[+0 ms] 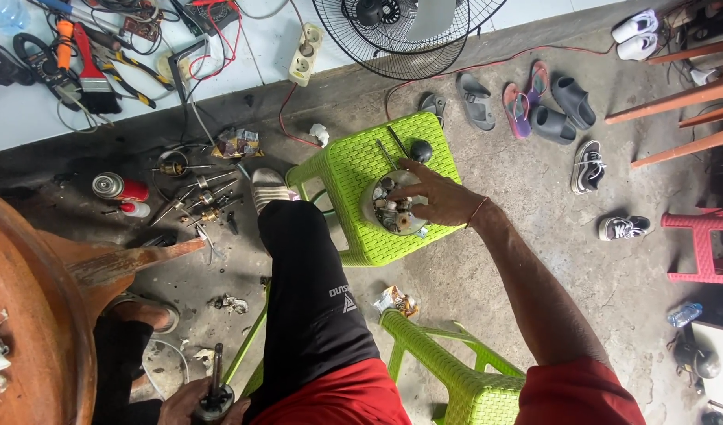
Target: The person sits at a cluttered workbench and uses a screwdriver to manipulate a small cylindrical electrical component. They repeatedly reach for small parts from a bowl on a nearby green stool and insert them into the component while holding it in their left hand.
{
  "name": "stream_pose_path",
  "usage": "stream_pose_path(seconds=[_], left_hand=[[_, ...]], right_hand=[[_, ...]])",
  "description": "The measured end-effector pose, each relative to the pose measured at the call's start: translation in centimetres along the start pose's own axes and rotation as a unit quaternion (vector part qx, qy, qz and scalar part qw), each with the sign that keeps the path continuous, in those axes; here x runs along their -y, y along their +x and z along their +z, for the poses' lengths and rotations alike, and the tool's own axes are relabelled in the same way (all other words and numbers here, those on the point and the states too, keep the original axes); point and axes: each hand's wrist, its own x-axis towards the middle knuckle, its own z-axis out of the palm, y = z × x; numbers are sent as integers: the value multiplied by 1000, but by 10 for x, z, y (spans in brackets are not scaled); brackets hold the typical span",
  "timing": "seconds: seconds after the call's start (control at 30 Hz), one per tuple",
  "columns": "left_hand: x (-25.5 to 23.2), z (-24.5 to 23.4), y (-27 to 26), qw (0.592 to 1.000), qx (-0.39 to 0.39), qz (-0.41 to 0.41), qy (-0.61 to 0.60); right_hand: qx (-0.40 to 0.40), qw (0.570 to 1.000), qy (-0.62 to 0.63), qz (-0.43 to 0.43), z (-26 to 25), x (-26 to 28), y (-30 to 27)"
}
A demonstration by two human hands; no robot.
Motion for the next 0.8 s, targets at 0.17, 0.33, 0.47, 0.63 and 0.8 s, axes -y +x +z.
stream_pose_path(seconds=[0.17, 0.33, 0.47, 0.63, 0.8], left_hand=[[-11, -1, 7, 999, 25, -30, 13], [10, 9, -2, 998, -20, 64, -11], [-5, 2, 4, 1000, 7, 26, 9], [-11, 4, 1, 999, -18, 47, 5], [-21, 0, 13, 999, 37, -20, 21]], right_hand=[[-77, 989, -120, 37, -2, 15, -11], [-62, 953, -295, 33, 19, 7, 9], [-90, 951, -294, 32, 9, 10, 9], [-287, 931, -205, -95, 16, 1, -4], [-213, 923, -297, -124, 16, 17, -6]])
